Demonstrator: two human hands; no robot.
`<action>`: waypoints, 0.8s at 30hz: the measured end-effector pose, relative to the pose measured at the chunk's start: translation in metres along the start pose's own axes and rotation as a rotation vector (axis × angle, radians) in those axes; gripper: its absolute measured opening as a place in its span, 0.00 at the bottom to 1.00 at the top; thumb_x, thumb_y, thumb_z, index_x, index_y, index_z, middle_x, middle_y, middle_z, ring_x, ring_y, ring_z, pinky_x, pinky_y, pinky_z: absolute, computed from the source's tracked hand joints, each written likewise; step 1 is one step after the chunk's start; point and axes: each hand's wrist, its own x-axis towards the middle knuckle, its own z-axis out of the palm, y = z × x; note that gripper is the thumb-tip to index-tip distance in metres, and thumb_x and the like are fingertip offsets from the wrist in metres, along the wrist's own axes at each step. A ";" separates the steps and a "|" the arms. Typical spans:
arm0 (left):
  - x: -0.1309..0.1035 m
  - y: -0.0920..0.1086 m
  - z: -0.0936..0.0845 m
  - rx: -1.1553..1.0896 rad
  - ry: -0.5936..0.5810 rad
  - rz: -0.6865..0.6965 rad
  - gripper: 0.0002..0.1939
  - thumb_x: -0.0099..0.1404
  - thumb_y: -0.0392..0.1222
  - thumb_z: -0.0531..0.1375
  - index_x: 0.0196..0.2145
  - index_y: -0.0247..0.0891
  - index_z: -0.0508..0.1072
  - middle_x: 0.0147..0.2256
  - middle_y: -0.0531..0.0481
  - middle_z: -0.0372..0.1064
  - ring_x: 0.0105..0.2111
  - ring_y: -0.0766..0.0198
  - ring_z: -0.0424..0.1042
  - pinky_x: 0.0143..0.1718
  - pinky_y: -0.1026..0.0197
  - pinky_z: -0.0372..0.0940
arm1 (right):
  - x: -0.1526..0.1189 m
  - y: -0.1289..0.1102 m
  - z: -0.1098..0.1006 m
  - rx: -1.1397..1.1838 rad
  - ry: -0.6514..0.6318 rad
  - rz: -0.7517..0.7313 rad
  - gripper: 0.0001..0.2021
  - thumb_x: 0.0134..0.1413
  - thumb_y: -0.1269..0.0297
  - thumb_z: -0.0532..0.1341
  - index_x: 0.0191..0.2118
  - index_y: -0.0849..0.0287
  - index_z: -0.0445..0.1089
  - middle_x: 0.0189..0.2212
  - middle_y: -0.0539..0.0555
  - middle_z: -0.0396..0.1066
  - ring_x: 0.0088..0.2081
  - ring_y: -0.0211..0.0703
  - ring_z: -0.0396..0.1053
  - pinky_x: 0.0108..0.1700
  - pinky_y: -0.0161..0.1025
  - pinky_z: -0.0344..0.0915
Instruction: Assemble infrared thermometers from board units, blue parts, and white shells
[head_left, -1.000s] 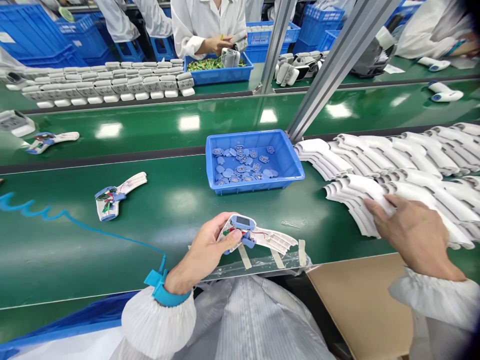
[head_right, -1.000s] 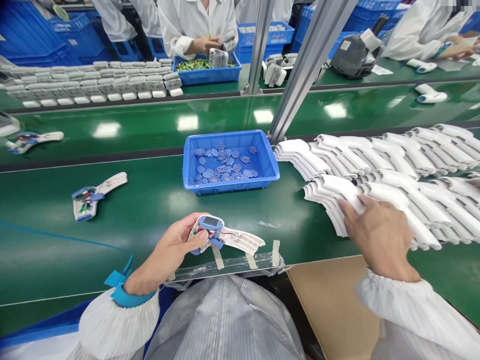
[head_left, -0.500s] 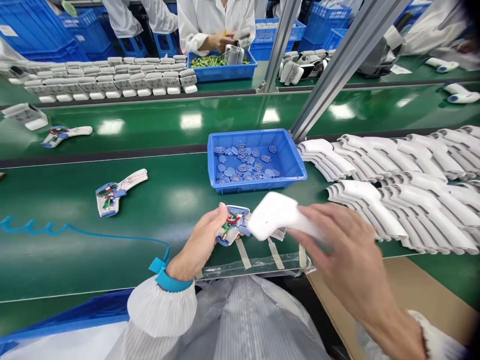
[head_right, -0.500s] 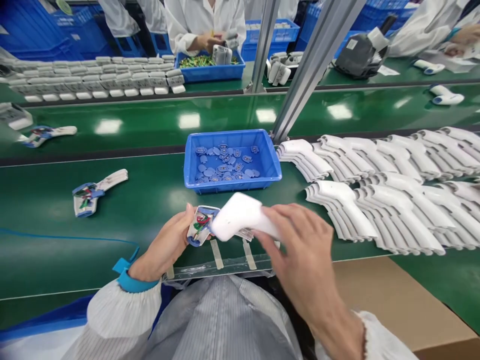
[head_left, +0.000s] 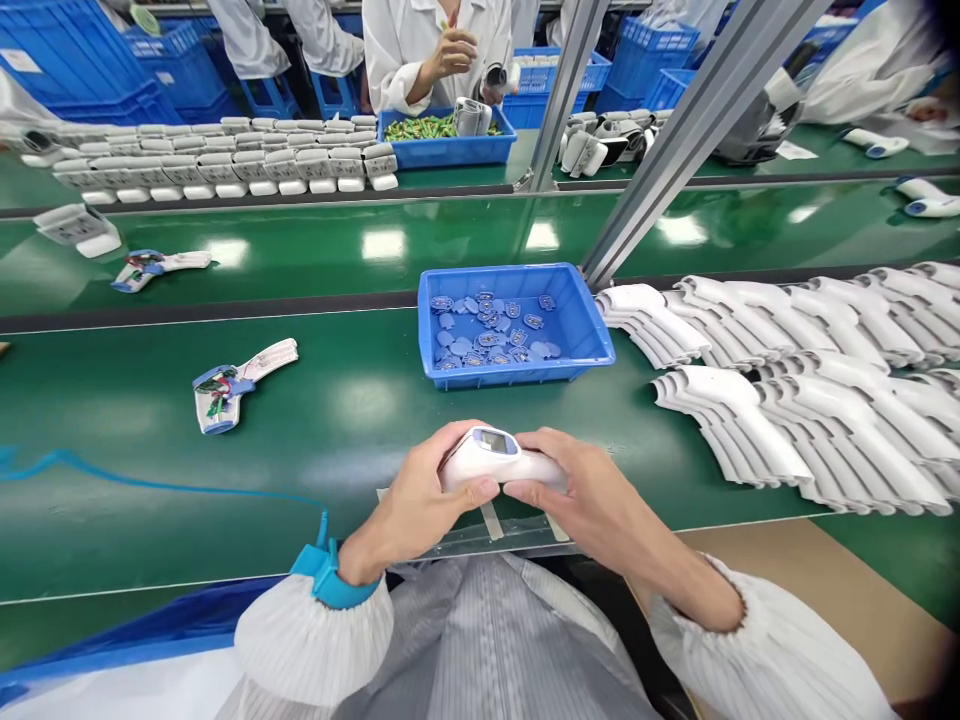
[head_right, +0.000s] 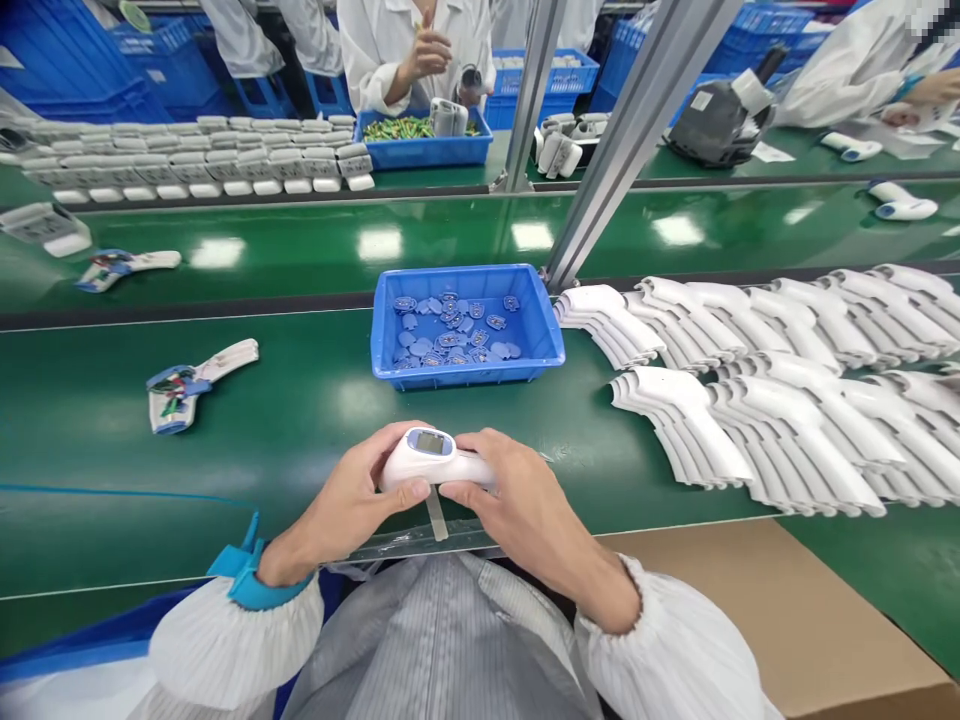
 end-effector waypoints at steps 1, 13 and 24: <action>-0.001 0.001 -0.001 0.040 -0.017 0.007 0.22 0.64 0.46 0.65 0.55 0.41 0.71 0.49 0.47 0.73 0.46 0.57 0.71 0.47 0.58 0.65 | 0.001 0.000 -0.003 0.087 -0.030 0.000 0.13 0.63 0.57 0.61 0.50 0.52 0.72 0.43 0.52 0.77 0.40 0.43 0.74 0.39 0.40 0.69; -0.002 0.012 0.005 0.296 0.070 0.024 0.13 0.58 0.41 0.68 0.40 0.38 0.72 0.33 0.55 0.74 0.28 0.66 0.68 0.28 0.65 0.60 | 0.020 -0.028 0.015 0.245 0.263 -0.096 0.12 0.64 0.55 0.59 0.35 0.57 0.73 0.33 0.51 0.73 0.34 0.38 0.69 0.37 0.36 0.64; -0.001 -0.002 0.020 0.776 0.060 0.163 0.11 0.57 0.30 0.55 0.36 0.34 0.75 0.31 0.45 0.77 0.27 0.58 0.74 0.26 0.61 0.58 | 0.050 -0.054 0.048 -0.302 0.617 -0.320 0.25 0.66 0.63 0.56 0.16 0.60 0.56 0.15 0.47 0.56 0.20 0.32 0.50 0.25 0.38 0.44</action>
